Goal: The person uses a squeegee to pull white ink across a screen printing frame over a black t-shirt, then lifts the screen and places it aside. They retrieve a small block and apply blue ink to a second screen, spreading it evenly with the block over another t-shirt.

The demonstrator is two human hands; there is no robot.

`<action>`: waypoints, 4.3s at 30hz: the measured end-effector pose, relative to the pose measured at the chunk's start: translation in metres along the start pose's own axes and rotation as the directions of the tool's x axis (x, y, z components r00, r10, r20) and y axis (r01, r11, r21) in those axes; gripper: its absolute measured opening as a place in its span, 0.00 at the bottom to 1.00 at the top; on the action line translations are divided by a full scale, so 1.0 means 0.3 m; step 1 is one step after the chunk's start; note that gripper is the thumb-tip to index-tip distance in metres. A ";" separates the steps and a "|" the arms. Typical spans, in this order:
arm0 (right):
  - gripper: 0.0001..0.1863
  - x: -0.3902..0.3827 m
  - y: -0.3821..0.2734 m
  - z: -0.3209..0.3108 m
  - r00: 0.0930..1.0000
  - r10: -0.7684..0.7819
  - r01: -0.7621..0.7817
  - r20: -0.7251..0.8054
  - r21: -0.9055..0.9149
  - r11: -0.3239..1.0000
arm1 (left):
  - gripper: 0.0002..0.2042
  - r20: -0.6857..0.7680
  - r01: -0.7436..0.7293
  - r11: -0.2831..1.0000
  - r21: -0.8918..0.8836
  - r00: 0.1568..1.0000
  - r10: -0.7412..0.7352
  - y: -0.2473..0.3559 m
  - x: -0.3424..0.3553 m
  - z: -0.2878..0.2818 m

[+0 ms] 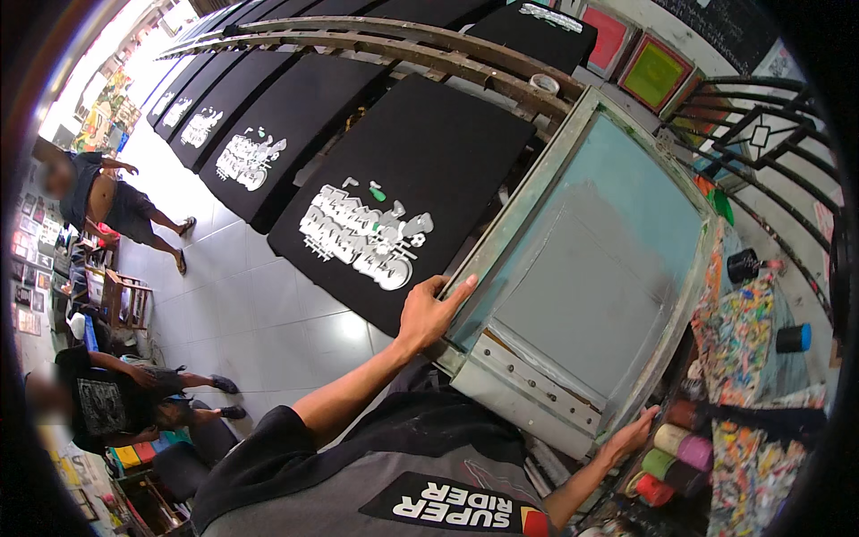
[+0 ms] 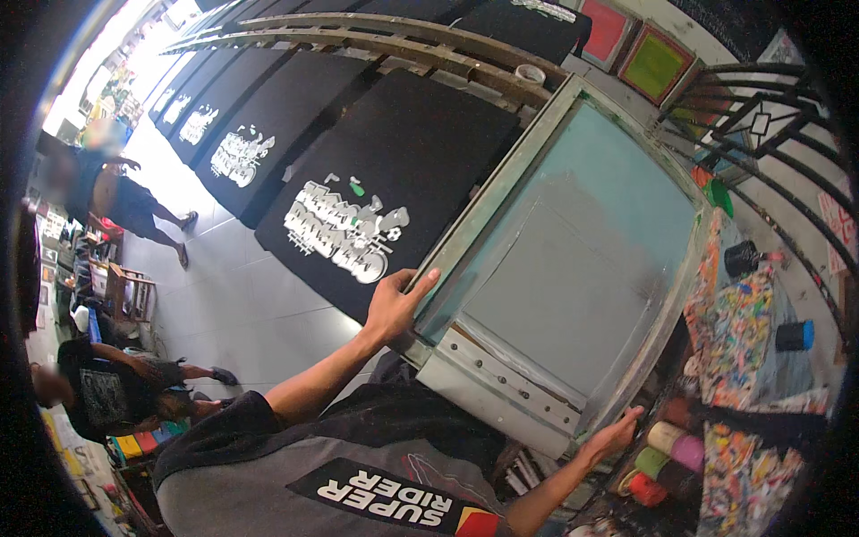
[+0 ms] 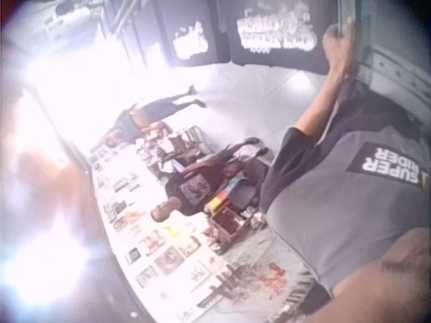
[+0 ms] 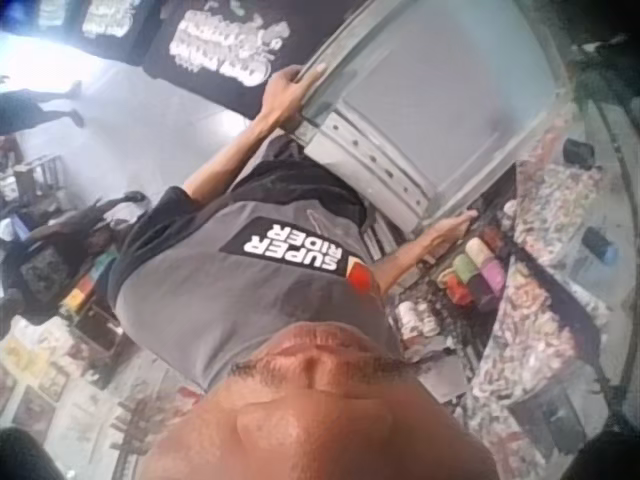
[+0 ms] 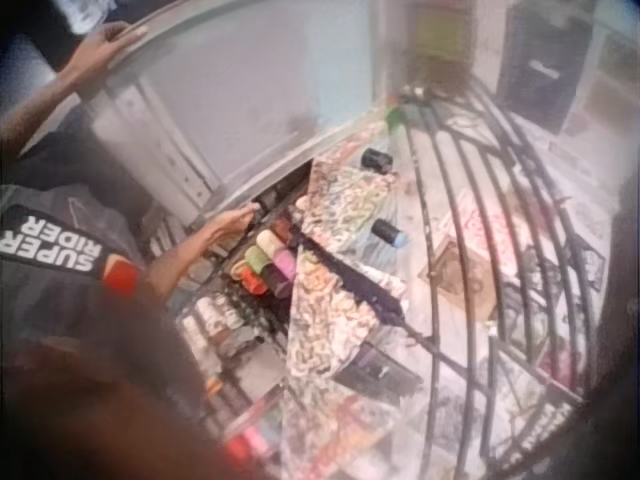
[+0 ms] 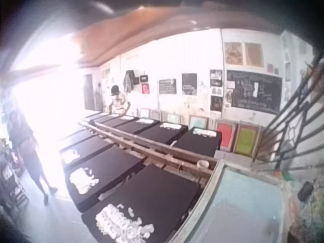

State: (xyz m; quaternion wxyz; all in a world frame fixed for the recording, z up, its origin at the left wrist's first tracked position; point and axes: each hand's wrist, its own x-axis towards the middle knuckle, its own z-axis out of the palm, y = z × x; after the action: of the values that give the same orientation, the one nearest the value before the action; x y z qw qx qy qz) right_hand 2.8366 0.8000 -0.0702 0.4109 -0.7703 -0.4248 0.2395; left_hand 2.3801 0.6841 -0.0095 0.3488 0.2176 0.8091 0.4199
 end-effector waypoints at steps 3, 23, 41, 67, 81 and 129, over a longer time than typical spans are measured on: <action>0.50 0.187 -0.083 0.067 0.999 -0.044 0.045 0.023 -0.053 0.998 | 0.40 -0.025 -0.008 1.000 0.005 1.000 0.008 0.082 0.124 0.075; 0.42 1.079 -0.572 0.692 0.999 -0.045 0.045 0.003 -0.053 0.998 | 0.43 -0.105 0.024 0.999 -0.024 0.994 -0.026 0.731 0.899 0.465; 0.28 1.658 -1.251 1.324 0.755 -0.397 0.177 0.522 0.420 0.890 | 0.25 -0.638 -0.083 0.958 -0.275 0.761 -0.117 0.980 0.971 0.746; 0.41 2.763 -1.684 1.998 0.958 -0.120 0.105 0.262 0.070 0.992 | 0.43 -0.095 0.065 0.994 -0.090 0.993 -0.074 1.980 2.564 1.300; 0.36 3.417 -1.947 2.625 0.960 -0.085 0.049 0.266 0.140 0.989 | 0.43 -0.078 0.096 0.995 -0.009 0.992 -0.096 2.385 3.408 1.627; 0.27 3.878 -4.026 5.424 0.286 -0.683 0.100 0.673 0.688 0.719 | 0.42 -0.120 0.749 0.534 -0.393 0.534 -0.837 2.674 5.484 1.379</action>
State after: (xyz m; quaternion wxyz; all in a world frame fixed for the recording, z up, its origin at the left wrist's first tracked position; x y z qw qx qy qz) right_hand 1.7258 2.8534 0.0258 0.3519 -0.2312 -0.6767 0.6041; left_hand 1.6473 2.4070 -0.1378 0.4060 -0.2980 0.7877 0.3549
